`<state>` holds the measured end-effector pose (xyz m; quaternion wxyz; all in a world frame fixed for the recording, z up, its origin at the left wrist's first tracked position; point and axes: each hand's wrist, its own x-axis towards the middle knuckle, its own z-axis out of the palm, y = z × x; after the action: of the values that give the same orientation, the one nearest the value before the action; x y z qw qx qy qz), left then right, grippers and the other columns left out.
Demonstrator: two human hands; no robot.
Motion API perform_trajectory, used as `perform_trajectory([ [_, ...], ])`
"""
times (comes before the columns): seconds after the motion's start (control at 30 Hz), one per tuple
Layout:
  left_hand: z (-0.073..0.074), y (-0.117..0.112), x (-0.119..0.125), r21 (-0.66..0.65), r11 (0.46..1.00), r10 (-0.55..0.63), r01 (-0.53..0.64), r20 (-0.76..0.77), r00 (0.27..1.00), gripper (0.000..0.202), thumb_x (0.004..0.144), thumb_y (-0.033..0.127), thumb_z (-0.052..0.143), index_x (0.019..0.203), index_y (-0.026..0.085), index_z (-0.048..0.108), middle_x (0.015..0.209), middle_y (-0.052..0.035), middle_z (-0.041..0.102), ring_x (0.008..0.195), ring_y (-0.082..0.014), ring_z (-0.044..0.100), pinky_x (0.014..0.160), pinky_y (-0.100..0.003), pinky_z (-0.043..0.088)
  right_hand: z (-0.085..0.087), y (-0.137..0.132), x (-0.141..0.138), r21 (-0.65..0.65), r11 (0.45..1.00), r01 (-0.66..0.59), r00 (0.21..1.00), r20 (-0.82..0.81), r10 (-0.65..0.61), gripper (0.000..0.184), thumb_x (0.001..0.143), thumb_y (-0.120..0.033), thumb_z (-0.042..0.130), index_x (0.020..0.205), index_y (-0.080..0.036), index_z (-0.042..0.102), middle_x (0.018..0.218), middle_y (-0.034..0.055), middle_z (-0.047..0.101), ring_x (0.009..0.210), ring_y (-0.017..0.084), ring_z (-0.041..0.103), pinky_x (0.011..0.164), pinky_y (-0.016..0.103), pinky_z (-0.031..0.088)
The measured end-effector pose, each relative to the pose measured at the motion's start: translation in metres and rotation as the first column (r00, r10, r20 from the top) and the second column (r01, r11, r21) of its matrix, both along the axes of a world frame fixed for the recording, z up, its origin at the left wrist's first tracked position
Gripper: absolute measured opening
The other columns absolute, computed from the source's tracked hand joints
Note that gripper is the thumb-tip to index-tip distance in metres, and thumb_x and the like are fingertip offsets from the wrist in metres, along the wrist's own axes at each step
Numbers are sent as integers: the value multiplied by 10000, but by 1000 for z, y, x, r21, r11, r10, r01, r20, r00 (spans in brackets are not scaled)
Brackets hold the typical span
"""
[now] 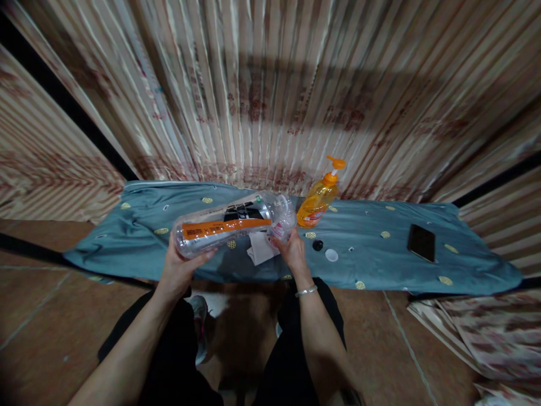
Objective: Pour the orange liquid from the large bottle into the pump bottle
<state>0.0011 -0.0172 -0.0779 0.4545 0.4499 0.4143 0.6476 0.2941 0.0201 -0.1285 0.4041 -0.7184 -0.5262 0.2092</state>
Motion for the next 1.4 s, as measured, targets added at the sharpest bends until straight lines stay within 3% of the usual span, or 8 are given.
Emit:
perform_trajectory([
  [0.13, -1, 3, 2, -7, 1000, 12, -12, 55, 998, 1078, 474, 304, 1135, 1403, 275, 591, 1288, -60, 767, 1173, -287, 794, 1021, -426, 691, 4, -1, -9, 19, 1000, -7, 999, -32, 7, 450, 780, -579, 845, 995, -273, 595, 926, 82, 783, 920, 316, 768, 807, 409, 586],
  [0.37, 9, 2, 5, -90, 995, 53, -40, 152, 987, 901, 483, 331, 1127, 1257, 242, 676, 1197, -58, 793, 1090, -280, 805, 979, -448, 712, 8, 1, -17, 31, 1000, -4, 1000, -24, 5, 372, 809, -434, 861, 1035, -262, 621, 986, 105, 799, 1016, 356, 782, 826, 429, 599],
  [0.5, 18, -3, 5, -148, 989, 31, 3, 225, 974, 823, 529, 312, 1111, 1237, 253, 697, 1173, -60, 801, 1033, -289, 824, 944, -519, 731, 8, 3, -17, 22, 1000, -13, 1000, 8, 12, 375, 825, -450, 850, 1053, -253, 626, 970, 106, 792, 992, 360, 782, 799, 425, 591],
  [0.7, 21, -5, -1, -170, 984, -7, 48, 235, 972, 867, 576, 321, 1086, 1329, 276, 661, 1206, -79, 819, 1087, -336, 828, 989, -623, 704, 2, 4, -15, 17, 999, -34, 997, 67, 33, 460, 826, -560, 840, 1083, -241, 630, 996, 123, 811, 974, 354, 784, 800, 426, 584],
  [0.93, 22, -5, -5, -170, 985, 9, 37, 264, 965, 828, 571, 286, 1065, 1294, 280, 663, 1146, -56, 831, 1034, -307, 832, 934, -549, 721, -4, 5, -11, -2, 999, -52, 990, 134, 52, 562, 846, -621, 823, 1178, -206, 639, 985, 141, 827, 941, 356, 794, 775, 413, 578],
  [1.2, 21, -6, -9, -143, 989, 1, 30, 211, 977, 843, 615, 312, 1051, 1361, 280, 660, 1159, -70, 820, 1046, -341, 829, 973, -633, 694, -9, 5, -4, 9, 998, -67, 985, 158, 65, 602, 853, -649, 785, 1237, -204, 653, 1028, 152, 824, 948, 370, 794, 792, 438, 587],
  [1.4, 22, -6, -12, -157, 987, 6, 27, 210, 978, 783, 599, 280, 1056, 1284, 262, 676, 1157, -67, 813, 1053, -328, 822, 999, -643, 686, -9, 4, -1, 26, 999, -43, 987, 153, 38, 563, 833, -610, 797, 1216, -222, 661, 1021, 127, 820, 971, 362, 786, 819, 438, 589],
])
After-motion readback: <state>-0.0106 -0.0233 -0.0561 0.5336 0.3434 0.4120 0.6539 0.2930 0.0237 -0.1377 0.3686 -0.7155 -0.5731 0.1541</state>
